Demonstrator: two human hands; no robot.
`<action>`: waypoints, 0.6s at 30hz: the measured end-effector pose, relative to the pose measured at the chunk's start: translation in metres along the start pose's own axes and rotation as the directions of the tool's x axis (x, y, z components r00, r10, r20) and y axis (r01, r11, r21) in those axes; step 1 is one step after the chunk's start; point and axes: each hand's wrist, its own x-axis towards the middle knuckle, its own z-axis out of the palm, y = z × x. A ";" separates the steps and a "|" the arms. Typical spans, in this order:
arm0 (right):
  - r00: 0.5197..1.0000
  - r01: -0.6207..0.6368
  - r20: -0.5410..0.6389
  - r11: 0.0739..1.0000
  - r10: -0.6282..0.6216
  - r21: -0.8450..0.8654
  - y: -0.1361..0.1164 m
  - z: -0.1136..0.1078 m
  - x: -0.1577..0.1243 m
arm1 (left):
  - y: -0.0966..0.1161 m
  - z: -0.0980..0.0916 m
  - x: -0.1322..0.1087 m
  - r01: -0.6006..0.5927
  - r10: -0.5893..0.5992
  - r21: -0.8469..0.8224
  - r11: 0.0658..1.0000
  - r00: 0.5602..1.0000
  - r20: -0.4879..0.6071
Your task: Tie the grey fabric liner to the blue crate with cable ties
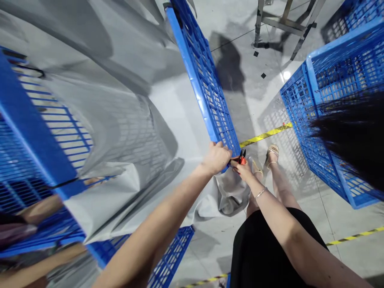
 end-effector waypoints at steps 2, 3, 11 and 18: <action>0.999 -0.047 0.009 0.993 0.046 0.110 -0.001 0.003 -0.004 | 0.003 -0.004 -0.002 -0.068 0.069 0.030 0.997 0.997 -0.029; 0.998 -0.065 0.009 0.985 0.064 0.162 -0.001 0.005 -0.006 | 0.004 -0.006 -0.003 -0.084 0.085 0.040 0.996 0.996 -0.032; 0.865 -0.437 -0.131 0.856 0.484 0.277 -0.012 0.019 0.010 | 0.009 -0.003 -0.019 0.249 -0.238 -0.059 0.967 0.960 0.150; 0.811 -0.537 -0.137 0.816 0.569 0.216 0.000 0.018 0.030 | 0.014 0.003 -0.037 0.232 -0.227 -0.081 0.969 0.972 0.068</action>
